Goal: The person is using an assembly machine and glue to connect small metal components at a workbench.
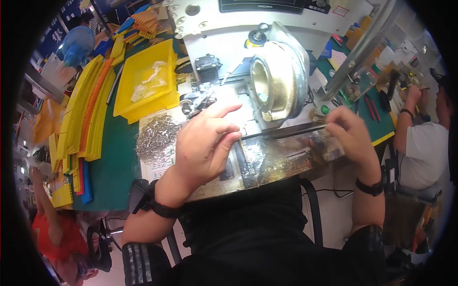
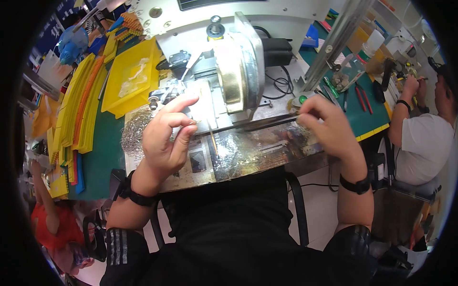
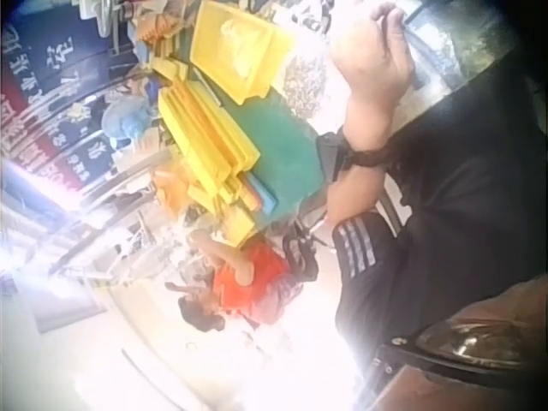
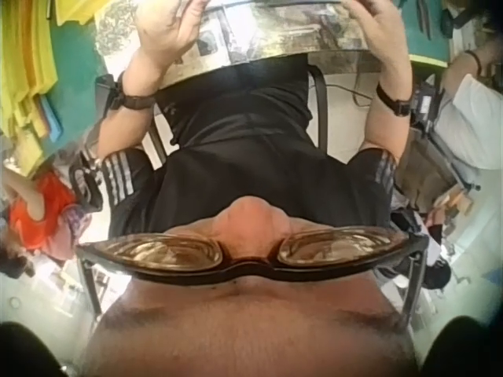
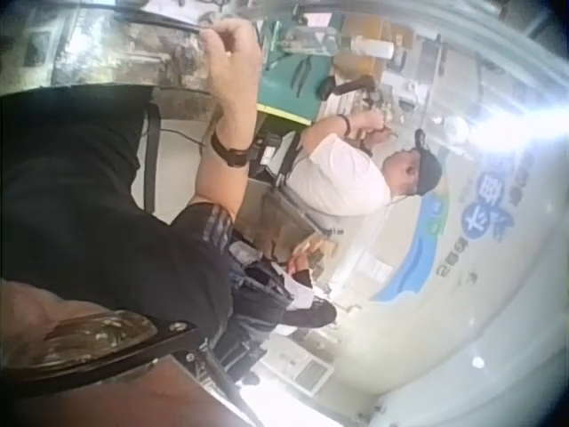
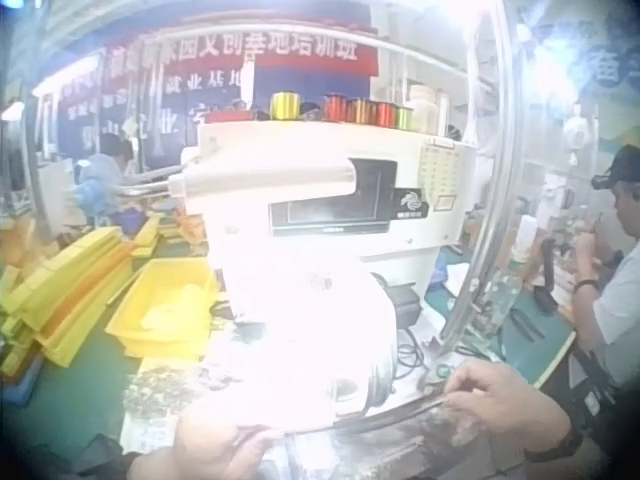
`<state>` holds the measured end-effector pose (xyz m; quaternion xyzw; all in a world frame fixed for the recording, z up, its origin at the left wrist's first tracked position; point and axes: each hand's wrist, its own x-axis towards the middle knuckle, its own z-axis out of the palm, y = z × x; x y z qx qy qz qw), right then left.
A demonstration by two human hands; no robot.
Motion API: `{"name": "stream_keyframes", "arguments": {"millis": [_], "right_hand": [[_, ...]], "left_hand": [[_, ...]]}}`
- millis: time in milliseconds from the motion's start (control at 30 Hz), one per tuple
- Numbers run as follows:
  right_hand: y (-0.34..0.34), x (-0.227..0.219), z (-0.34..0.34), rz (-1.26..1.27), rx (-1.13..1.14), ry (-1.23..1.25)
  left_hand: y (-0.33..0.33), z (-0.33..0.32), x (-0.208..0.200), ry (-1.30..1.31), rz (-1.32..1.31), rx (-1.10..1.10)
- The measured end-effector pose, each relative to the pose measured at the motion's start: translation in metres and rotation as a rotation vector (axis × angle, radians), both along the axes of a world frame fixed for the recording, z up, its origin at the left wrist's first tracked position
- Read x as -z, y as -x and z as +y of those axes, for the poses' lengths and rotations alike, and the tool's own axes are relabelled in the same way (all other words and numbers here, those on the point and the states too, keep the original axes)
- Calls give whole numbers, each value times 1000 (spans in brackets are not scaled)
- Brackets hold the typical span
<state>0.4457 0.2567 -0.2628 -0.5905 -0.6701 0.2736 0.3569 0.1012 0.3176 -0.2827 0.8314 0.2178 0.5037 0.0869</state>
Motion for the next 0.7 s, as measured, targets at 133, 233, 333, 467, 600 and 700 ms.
{"name": "stream_keyframes", "arguments": {"millis": [133,233,333,467,600,700], "right_hand": [[5,-1,4,553,-36,-59],[31,7,8,333,39,112],[52,2,2,306,95,96],[73,-33,-19,513,-47,-391],[93,-54,-12,394,-205,-564],[98,-64,1,100,-357,-666]], "left_hand": [[-2,2,2,-8,-39,34],[2,-1,2,31,10,49],[3,-2,1,33,19,38],[2,-2,0,-31,46,30],[1,1,3,-103,43,-10],[-1,2,3,-133,23,-19]]}}
